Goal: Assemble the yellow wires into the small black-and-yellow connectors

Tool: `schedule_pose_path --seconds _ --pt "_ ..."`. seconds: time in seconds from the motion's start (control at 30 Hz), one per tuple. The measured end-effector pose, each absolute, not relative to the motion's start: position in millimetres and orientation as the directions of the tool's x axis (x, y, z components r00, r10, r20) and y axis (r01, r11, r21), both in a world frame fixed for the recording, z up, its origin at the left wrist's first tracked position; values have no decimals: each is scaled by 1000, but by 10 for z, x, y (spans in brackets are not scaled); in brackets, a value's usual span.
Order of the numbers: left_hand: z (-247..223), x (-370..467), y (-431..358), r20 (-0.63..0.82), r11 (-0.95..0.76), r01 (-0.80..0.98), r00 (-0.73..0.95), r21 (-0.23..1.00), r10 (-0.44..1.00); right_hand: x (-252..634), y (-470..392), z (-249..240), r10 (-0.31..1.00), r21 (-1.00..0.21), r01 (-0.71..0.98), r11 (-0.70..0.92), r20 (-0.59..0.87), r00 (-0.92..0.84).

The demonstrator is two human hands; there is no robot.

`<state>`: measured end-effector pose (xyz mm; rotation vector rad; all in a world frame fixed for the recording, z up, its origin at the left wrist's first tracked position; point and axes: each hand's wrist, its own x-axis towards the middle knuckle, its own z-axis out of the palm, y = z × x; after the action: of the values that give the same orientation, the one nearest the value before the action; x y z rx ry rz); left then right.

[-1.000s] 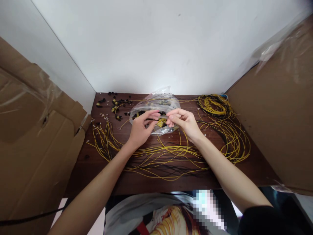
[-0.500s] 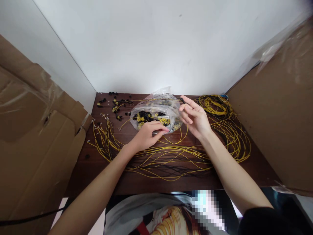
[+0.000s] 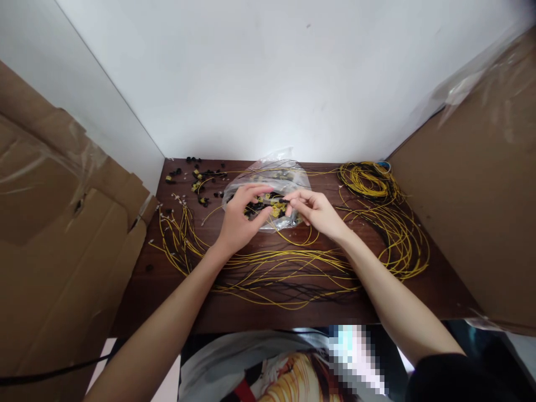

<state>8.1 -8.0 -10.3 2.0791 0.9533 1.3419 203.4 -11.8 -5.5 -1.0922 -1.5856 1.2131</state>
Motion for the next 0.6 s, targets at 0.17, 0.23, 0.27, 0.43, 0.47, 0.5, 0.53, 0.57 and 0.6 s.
schedule_pose_path --seconds 0.17,0.23,0.27,0.43,0.47,0.5,0.53,0.57,0.6 --pt "-129 98 -82 548 -657 299 374 692 748 1995 -150 -55 945 -970 177 165 104 -309" --pt "-143 108 -78 549 -654 316 365 687 752 1984 -159 -55 945 -967 191 171 106 -311" --pt "-147 110 -75 549 -652 325 358 685 755 1980 -163 -56 945 -964 199 177 109 -309" --pt "-151 98 -63 541 -639 324 347 698 766 1967 -164 -61 952 -956 218 197 133 -276" --pt "-151 94 -61 534 -631 320 344 707 772 1968 -161 -62 957 -954 226 198 138 -256" --pt "-151 90 -59 527 -622 317 340 716 779 1971 -158 -65 963 -951 236 199 145 -229" --pt "-151 87 -57 520 -613 313 335 725 786 1975 -154 -69 968 -948 248 202 155 -198" --pt "-151 84 -55 514 -606 310 331 733 791 1979 -150 -74 972 -944 258 206 166 -168" --pt "-152 82 -53 510 -600 309 327 738 796 1985 -146 -79 973 -940 267 213 180 -142"
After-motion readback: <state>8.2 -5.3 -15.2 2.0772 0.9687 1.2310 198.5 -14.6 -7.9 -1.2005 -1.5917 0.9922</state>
